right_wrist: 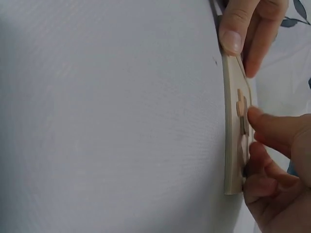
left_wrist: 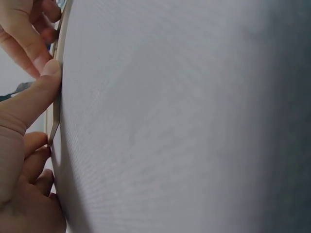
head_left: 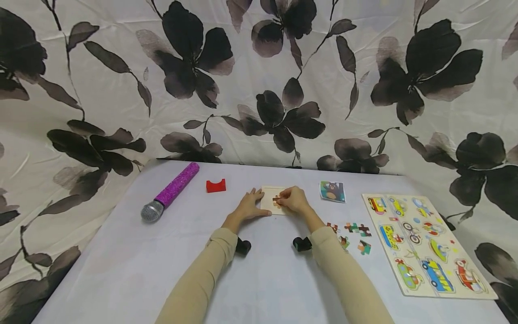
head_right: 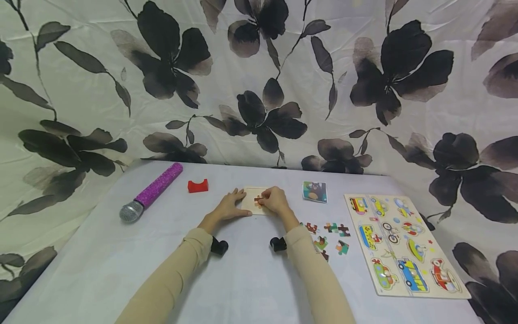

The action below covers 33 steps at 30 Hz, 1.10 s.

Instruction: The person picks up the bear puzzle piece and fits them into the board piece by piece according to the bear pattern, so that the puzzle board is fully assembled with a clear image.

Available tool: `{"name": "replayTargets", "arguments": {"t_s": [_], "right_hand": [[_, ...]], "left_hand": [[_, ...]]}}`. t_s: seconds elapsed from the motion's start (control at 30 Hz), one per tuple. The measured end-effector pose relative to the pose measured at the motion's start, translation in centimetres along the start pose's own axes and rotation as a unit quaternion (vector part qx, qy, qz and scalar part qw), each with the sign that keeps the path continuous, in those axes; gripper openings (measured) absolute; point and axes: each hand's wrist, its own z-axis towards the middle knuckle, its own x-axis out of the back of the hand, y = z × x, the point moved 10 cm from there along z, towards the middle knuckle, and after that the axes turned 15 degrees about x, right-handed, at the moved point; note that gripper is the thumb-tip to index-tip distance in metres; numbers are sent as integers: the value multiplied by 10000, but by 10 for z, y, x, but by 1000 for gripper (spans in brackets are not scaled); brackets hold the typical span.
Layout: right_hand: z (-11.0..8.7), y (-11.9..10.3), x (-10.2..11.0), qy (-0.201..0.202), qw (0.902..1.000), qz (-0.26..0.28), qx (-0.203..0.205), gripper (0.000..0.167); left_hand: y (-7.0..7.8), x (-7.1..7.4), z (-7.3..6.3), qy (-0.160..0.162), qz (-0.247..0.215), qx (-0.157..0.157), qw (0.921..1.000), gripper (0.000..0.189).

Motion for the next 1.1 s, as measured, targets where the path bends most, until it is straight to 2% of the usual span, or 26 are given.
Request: {"name": "replayTargets", "arguments": {"t_s": [0.13,0.27,0.37,0.53,0.77,0.83,1.0,1.1], "right_hand": [[-1,-3,-2,-188,9990,-60,398,40],[-2,-3,-6,-353,9961,-236,776,41],[-3,-2,-5,-192,9956,-304,861,38],[-7,-1,-2,152,9974,-224,661,39],[-8,-9,-4,-46,9935,-562,987,41],[-9,-8,-3,-133,9941,-412,991,45],[-21,1,20,-318,9968,420,601,52],[-36,8,48,-404,9969,452,498,49]], "left_hand": [[-1,-1,1,21,-39,-31,10000,81],[0,0,1,86,-124,-110,9998,79],[1,1,1,96,-135,-142,9998,79],[3,2,0,100,-201,-135,9997,78],[4,4,0,109,-184,-128,9997,80],[5,4,0,96,-80,-98,9999,81],[5,3,2,-17,203,77,9998,82],[6,3,1,-78,279,184,9994,83]]}}
